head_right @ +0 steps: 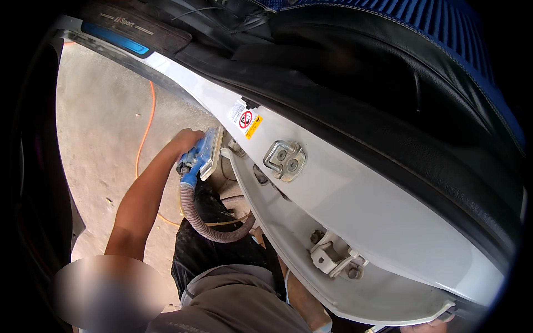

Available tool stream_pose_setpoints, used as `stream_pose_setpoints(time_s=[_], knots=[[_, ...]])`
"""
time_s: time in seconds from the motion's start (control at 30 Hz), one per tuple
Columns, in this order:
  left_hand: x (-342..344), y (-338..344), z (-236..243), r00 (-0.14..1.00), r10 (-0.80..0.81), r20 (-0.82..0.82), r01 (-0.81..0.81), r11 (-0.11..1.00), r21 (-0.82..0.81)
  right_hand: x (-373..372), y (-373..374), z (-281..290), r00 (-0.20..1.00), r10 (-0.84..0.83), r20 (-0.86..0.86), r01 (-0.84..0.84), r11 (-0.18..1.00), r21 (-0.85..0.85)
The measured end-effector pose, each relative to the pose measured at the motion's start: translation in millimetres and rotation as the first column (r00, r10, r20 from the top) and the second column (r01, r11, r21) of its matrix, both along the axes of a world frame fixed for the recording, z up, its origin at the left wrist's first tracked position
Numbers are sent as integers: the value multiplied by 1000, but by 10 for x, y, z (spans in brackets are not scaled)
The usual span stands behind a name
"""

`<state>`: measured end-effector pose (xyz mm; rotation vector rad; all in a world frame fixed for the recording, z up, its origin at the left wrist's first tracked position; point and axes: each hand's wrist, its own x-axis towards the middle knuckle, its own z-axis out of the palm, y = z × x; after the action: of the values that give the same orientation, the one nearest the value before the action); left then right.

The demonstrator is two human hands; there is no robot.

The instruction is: The person uses a pneumatic sander to smooth the inner edge of a white car door and then the rear bumper of a white SUV. The person moves between the two vehicles and continues sanding the bumper surface.

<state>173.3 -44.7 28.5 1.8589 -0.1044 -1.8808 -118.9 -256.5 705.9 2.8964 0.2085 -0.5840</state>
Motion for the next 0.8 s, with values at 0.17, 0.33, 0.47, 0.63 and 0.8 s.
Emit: stream_pose_setpoints(time_s=[0.17, 0.33, 0.47, 0.63, 0.8], knots=[[17, 87, 96, 995, -63, 80, 70, 993, -95, -53, -31, -73, 998, 55, 35, -55, 998, 0], [-591, 431, -723, 879, 459, -131, -474, 870, -132, 85, -107, -295, 983, 143, 113, -147, 989, 20], [-1438, 724, -678, 245, 791, -561, -944, 326, 48, 376, -113, -466, 955, 222, 197, -228, 973, 12], [-2266, 767, -769, -153, 655, -740, -985, -45, 164, 624, -4, -465, 949, 286, 128, -276, 957, -94], [-2405, 555, -486, -227, 704, -674, -961, -274, 37, 739, -67, -654, 906, 415, 78, -398, 902, -169]])
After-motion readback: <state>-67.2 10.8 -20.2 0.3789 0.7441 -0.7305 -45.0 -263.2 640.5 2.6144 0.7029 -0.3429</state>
